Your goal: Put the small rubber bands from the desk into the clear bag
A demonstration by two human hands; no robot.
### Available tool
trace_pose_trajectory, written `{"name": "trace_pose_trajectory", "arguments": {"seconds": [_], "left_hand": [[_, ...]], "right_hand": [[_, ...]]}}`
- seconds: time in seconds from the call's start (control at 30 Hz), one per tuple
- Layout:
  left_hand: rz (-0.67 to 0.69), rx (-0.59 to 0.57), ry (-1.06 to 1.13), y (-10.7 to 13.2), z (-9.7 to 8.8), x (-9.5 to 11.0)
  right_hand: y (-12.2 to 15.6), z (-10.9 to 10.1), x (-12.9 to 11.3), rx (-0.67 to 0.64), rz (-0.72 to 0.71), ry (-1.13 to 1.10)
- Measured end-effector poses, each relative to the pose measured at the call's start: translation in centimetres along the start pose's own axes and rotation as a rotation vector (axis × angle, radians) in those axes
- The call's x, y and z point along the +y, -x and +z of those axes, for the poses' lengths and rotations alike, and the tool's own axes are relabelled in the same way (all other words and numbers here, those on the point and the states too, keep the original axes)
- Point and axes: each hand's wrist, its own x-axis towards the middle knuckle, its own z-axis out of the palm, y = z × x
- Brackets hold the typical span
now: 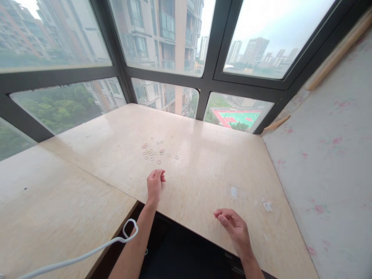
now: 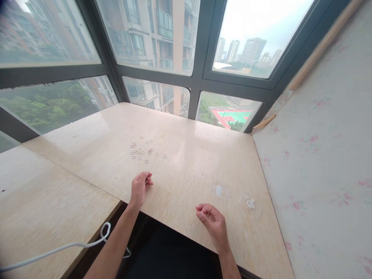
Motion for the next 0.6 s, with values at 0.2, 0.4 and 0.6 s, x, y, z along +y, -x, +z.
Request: {"name": "trace_pose_trajectory", "arguments": {"seconds": [0.2, 0.4, 0.6], "left_hand": [[0.232, 0.19, -0.21, -4.7, -0.1, 0.5], [0.311, 0.188, -0.423, -9.1, 0.3, 1.2], [0.434, 0.043, -0.787, -12.3, -1.7, 1.7]], "right_hand": [[1.5, -0.4, 0.0, -0.064, -0.111, 0.09], [1.2, -0.4, -0.2, -0.151, -0.188, 0.162], [0.8, -0.2, 0.4, -0.123, -0.34, 0.182]]}}
